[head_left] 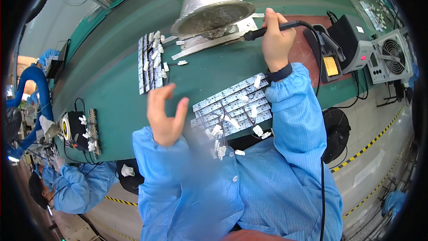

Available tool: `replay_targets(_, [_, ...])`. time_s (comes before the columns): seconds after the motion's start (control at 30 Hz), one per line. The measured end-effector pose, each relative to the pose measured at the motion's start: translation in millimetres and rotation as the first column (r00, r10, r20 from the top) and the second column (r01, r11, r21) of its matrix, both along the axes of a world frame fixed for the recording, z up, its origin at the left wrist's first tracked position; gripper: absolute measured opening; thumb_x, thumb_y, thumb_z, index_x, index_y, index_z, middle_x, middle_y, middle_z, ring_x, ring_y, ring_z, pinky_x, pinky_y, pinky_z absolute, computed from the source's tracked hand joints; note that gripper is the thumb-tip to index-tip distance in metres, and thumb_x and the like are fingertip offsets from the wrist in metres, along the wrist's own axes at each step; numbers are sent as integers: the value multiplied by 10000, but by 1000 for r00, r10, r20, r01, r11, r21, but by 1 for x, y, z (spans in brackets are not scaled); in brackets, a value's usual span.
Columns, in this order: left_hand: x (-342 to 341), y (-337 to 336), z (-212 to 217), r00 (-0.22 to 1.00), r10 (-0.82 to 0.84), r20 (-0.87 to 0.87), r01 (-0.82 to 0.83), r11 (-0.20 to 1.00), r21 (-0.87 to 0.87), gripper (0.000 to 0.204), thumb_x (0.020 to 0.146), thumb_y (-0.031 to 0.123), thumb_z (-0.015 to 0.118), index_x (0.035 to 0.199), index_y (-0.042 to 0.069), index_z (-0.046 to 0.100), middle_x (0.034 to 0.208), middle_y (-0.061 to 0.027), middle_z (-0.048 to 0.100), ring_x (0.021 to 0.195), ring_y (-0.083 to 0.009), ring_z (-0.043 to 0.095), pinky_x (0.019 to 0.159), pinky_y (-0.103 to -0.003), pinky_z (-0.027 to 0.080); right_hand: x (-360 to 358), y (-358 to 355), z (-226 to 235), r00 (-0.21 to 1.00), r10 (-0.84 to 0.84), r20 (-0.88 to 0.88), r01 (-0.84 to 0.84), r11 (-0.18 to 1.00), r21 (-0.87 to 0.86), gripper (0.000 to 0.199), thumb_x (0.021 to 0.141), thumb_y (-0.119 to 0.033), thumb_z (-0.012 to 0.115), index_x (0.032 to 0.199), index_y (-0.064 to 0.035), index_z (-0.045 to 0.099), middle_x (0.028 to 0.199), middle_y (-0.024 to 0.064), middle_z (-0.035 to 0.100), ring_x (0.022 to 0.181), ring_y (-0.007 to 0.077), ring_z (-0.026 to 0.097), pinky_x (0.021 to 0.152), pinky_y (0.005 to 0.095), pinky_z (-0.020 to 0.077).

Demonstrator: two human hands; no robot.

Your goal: The person solders electrical components onto LED light strips using a soldering iron, picking up each strip by hand and placing the completed strips onto the workbench.

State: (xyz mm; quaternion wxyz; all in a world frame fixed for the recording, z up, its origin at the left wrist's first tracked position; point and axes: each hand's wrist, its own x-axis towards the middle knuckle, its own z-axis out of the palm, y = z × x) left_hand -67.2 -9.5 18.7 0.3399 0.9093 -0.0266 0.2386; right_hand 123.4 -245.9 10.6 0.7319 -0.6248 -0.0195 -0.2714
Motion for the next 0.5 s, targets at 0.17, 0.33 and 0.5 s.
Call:
replay_targets(0.17, [6,-24,8,883,-249,-398,255,966,-38,356,778,104,755,1105,-1,664,893,-69,568,851,-169,538,748,-275,440,-4,-1,4,1000,22,3,-22,1000,-4,405,946,-216,613,604,-25,510,584,-55,432,601,52,369,548,245,268])
replay_targets(0.33, [26,-12,16,757,-310,-575,229,950,-211,354,779,128,766,1094,-8,679,824,-22,525,735,-121,433,664,-259,385,-2,-5,3,998,-19,52,18,1000,20,414,952,-212,603,599,-20,504,579,-47,444,589,54,379,541,247,280])
replay_targets(0.5, [44,21,19,746,-438,-502,184,860,-476,182,855,89,698,985,-36,721,773,-6,550,687,-75,458,607,-234,360,-8,-11,15,988,-105,117,105,994,13,423,958,-210,594,597,-11,497,573,-33,462,575,55,395,530,245,297])
